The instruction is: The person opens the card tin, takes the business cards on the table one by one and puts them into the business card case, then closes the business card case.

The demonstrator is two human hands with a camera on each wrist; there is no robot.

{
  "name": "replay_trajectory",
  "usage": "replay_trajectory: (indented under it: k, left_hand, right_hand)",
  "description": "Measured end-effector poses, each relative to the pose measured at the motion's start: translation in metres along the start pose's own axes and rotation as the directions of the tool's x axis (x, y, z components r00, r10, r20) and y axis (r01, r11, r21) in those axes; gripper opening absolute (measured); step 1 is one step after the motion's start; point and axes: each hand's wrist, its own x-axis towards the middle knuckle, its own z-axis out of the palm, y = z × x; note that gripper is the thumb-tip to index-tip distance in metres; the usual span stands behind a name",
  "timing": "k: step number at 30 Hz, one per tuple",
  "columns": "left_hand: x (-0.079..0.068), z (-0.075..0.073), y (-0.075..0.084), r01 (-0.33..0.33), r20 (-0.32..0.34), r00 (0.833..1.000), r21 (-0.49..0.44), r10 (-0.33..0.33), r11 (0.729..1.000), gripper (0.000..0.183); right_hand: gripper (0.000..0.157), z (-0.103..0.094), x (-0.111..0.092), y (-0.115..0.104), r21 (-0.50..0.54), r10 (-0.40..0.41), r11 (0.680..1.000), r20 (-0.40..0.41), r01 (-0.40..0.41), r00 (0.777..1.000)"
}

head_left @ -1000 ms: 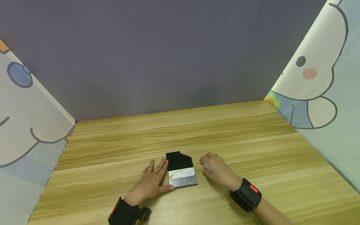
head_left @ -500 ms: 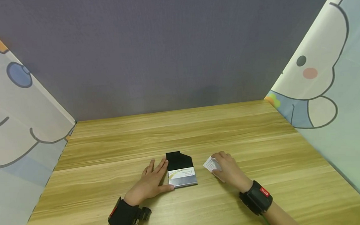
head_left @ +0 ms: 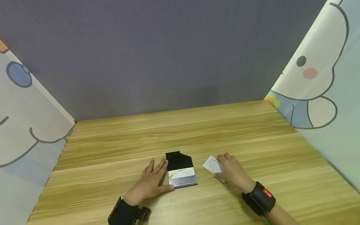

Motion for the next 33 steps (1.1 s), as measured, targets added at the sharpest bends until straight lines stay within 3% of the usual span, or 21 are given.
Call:
replay_trajectory:
  k: [33]
  left_hand:
    - [0.0003,0.002,-0.0024,-0.003,0.005,1.0,0.003,0.003,1.0,0.089]
  right_hand:
    - [0.054,0.0021,0.0007,0.0021,0.031,0.032,0.999,0.005,-0.032,0.999]
